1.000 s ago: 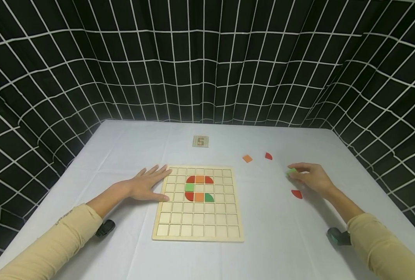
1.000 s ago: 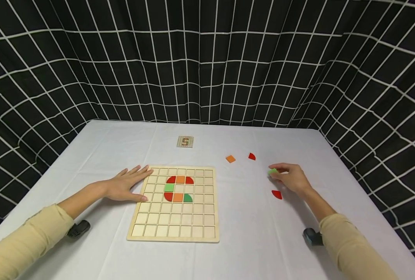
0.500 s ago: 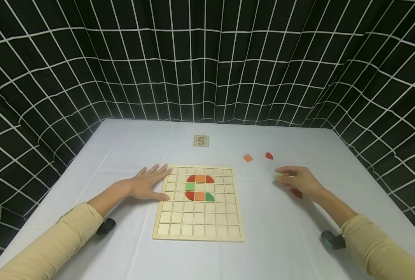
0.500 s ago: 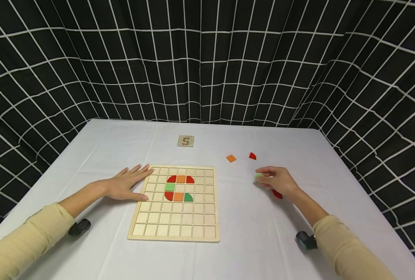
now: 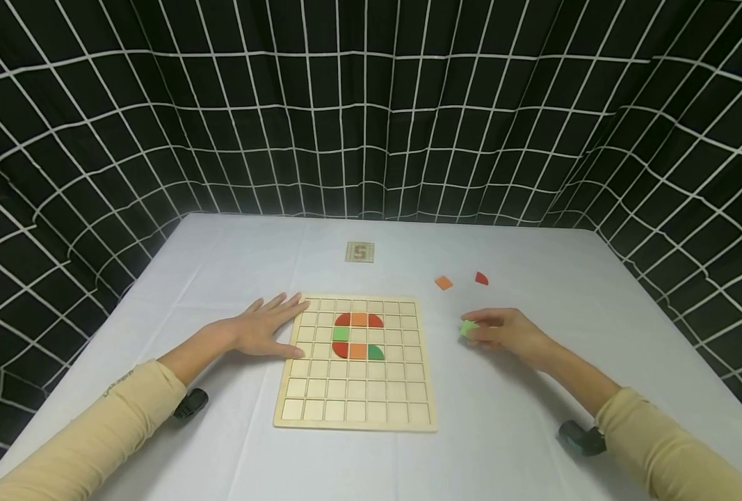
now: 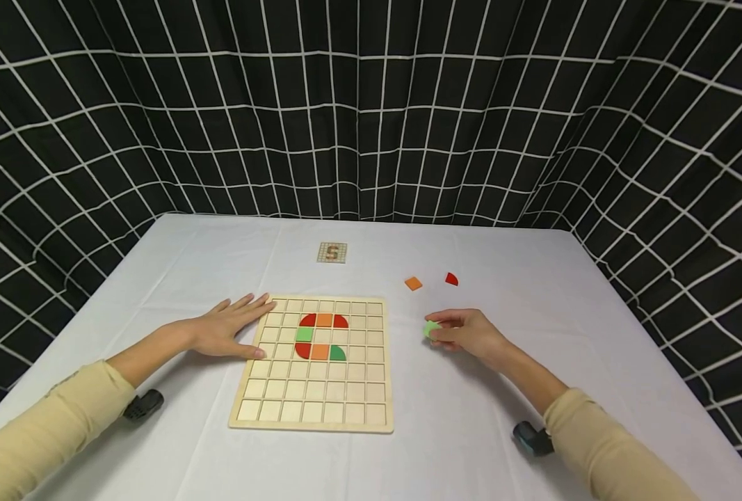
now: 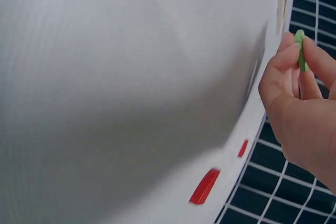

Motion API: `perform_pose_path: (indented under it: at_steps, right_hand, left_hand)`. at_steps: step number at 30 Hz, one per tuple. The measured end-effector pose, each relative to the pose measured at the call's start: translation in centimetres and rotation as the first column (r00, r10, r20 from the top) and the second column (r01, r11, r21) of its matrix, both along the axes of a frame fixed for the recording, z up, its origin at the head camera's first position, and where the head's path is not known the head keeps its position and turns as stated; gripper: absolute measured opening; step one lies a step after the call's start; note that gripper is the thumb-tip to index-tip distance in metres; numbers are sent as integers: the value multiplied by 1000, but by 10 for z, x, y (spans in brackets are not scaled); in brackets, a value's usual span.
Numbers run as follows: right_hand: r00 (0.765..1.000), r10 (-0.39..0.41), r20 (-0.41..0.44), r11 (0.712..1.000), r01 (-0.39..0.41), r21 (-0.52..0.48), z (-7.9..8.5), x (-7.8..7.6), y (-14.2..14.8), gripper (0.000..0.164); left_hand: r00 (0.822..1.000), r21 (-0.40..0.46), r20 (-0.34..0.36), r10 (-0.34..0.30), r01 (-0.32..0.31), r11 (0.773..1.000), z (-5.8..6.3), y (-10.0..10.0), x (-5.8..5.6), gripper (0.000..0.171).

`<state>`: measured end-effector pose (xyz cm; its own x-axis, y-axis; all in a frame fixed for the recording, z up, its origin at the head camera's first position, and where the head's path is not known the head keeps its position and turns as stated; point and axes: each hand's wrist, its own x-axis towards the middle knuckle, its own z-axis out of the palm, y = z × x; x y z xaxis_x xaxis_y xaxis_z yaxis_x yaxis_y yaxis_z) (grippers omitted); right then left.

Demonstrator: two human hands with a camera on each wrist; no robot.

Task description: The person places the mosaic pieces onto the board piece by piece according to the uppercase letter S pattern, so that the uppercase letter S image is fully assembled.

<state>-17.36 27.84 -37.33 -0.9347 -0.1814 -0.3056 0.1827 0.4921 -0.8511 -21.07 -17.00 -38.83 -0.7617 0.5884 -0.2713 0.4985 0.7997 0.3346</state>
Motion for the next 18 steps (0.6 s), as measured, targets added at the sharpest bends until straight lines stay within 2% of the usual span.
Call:
perform_pose_path:
  at_steps: [11, 18]
  right_hand:
    - [1000, 8, 26, 1000, -7, -22, 1, 8, -24, 47]
    - [998, 11, 55, 999, -9, -32, 2, 12, -38, 48]
  left_hand:
    - [1000, 3, -9, -3, 3, 1000, -3, 0, -4, 102]
    - [1000, 20, -13, 7, -7, 1000, -14, -4, -8, 103]
